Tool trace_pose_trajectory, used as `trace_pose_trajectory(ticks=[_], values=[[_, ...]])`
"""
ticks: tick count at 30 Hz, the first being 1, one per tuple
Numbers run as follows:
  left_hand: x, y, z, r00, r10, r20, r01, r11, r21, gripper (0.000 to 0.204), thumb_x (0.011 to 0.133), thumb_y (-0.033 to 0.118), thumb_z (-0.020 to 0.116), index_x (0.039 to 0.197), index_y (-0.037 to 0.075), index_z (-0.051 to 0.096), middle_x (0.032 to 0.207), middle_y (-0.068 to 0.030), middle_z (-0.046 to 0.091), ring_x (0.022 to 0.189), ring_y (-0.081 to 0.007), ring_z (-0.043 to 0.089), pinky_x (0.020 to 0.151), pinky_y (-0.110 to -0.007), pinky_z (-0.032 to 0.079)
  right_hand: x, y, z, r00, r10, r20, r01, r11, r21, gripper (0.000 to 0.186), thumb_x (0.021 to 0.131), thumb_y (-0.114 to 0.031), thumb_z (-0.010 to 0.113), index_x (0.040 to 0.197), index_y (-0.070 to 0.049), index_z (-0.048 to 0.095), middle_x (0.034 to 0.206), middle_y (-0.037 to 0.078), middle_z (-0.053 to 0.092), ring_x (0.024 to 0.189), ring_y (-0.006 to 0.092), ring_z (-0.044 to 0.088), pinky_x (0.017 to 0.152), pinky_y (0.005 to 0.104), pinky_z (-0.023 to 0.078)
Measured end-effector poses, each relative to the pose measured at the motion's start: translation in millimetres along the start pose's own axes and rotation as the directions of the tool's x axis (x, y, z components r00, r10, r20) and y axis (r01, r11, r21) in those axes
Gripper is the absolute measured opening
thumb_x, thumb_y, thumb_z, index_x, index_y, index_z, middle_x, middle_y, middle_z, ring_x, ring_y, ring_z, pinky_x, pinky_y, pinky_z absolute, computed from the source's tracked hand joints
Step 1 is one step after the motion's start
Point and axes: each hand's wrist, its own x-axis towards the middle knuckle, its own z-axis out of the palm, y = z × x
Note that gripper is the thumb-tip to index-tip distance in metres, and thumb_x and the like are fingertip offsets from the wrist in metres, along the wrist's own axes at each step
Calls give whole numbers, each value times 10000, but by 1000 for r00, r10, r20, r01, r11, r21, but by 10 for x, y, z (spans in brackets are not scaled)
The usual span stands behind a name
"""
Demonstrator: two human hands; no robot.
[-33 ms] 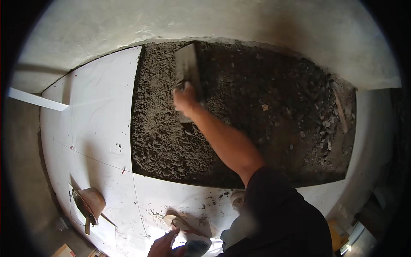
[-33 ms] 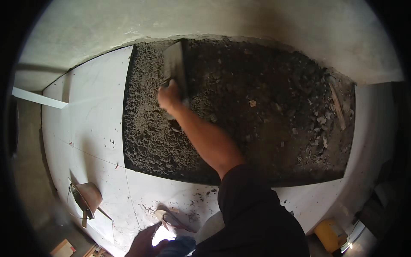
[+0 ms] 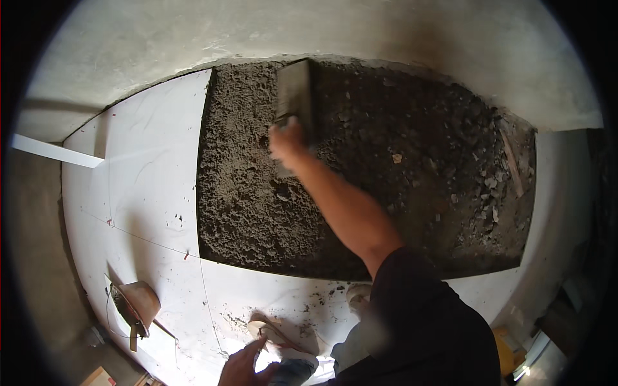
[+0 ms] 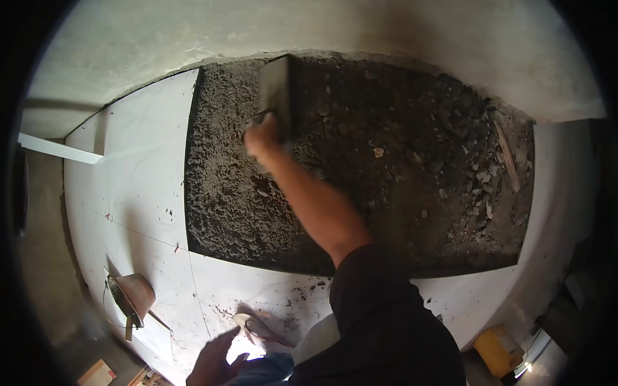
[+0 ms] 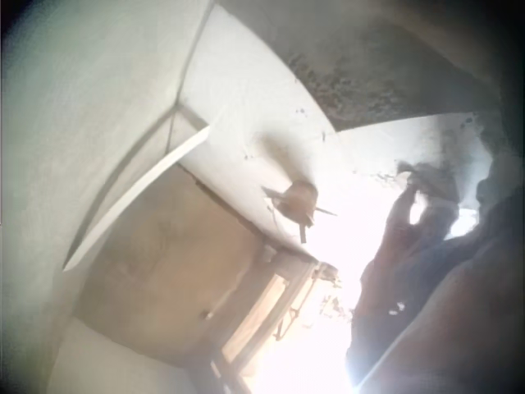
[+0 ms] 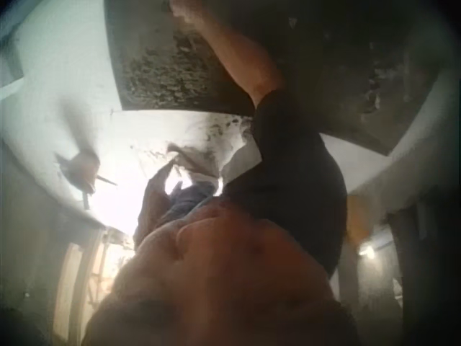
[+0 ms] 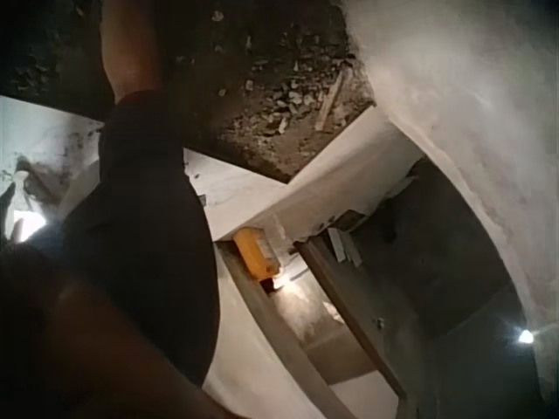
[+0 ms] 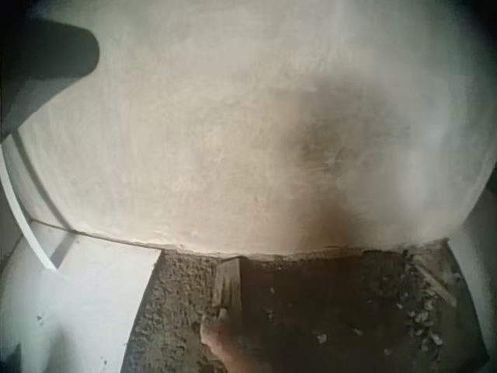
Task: The person levels a layer of wet concrete in a floor gap using a trowel and a putty knife.
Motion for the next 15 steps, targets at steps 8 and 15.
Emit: trace_pose_trajectory(ticks=[8, 15], values=[[-199, -336, 167, 998, -45, -34, 55, 926, 374, 619, 826, 275, 704, 1355, 57, 467, 1257, -193, 582, 1147, -354, 567, 971, -423, 443, -725, -156, -2764, 953, 89, -289, 27, 927, 374, 393, 934, -156, 577, 1233, -7, 371, 775, 91, 532, 528, 150, 521, 436, 326, 488], [-268, -306, 237, 997, -69, 39, 44, 894, 446, 631, 842, 285, 685, 1378, 72, 430, 1272, -175, 575, 1169, -342, 553, 990, -430, 427, -1406, -178, -2228, 992, 90, -92, -61, 957, 284, 282, 940, -158, 576, 1110, -11, 406, 755, 73, 516, 541, 129, 526, 406, 281, 468]])
